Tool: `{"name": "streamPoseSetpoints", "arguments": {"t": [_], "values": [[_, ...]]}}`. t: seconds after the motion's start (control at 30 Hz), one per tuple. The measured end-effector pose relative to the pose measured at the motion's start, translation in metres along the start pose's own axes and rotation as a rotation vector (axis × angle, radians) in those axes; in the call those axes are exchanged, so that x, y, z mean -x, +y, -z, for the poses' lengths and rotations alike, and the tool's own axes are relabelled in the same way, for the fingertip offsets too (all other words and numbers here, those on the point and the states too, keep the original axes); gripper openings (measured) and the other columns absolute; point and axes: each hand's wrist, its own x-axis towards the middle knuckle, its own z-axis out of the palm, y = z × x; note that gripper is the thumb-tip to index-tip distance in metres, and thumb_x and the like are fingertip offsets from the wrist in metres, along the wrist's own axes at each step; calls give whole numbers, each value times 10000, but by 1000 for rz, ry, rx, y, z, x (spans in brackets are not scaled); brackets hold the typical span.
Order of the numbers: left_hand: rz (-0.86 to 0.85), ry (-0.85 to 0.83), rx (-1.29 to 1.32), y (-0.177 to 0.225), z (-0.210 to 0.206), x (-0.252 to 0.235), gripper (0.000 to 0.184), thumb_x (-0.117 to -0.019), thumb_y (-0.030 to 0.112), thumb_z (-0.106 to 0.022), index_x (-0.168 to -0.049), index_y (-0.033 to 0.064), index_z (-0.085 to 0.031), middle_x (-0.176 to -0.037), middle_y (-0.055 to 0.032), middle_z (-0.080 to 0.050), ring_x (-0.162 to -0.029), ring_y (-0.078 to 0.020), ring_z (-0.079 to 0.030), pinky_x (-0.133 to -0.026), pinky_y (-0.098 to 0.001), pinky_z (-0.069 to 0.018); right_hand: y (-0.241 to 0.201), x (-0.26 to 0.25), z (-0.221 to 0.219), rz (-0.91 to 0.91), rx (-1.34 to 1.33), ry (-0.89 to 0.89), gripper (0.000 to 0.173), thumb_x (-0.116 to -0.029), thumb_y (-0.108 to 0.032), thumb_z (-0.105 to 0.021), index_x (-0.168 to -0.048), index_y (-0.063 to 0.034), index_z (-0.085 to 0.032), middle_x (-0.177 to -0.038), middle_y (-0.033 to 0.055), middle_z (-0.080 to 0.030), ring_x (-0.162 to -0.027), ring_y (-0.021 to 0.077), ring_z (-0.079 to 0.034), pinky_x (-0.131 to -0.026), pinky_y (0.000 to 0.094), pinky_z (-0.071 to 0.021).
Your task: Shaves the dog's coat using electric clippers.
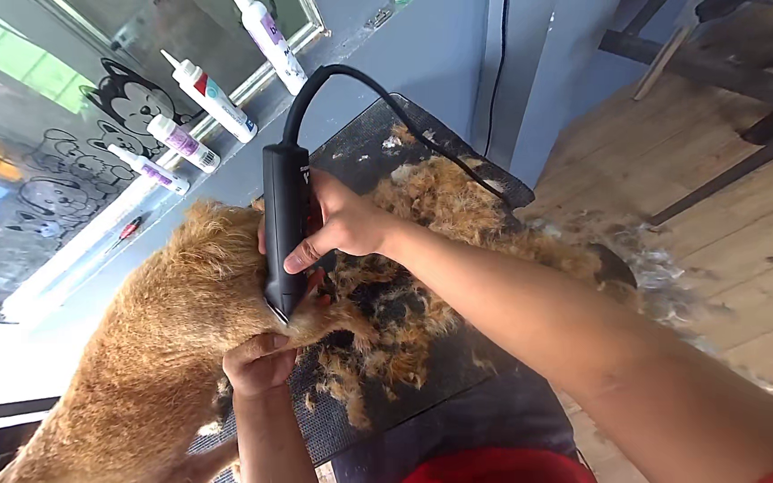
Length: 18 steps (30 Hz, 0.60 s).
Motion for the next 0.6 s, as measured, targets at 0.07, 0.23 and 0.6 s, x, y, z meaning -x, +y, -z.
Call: {"name": "streamPoseSetpoints", "arguments": {"t": [0.07,0.23,0.6], "values": [[-6,-17,1,0,1,0,432,-748,50,-760,-1178,55,-715,-1285,-206,-670,-1214,-375,-638,-996,-595,-533,-6,0,2,-28,3,-44,666,-654,148,-778,-1247,73,-485,-987,183,-716,-904,264,-733,-835,411,-631],[74,-105,37,0,-9,-9,645,-752,93,-778,-1358,-4,-580,-1493,-267,-495,-1376,-448,-491,-1085,-630,-458,-12,-8,-15,327,45,206,668,-684,137,-811,-1237,119,-437,-1023,219,-705,-986,290,-723,-933,462,-603],[-78,-102,9,-1,2,2,330,-775,35,-727,-1100,89,-755,-1063,-78,-759,-981,-185,-730,-860,-417,-612,-7,3,-11,48,80,-72,699,-623,165,-804,-1239,87,-483,-987,167,-713,-906,232,-732,-838,380,-630]]}}
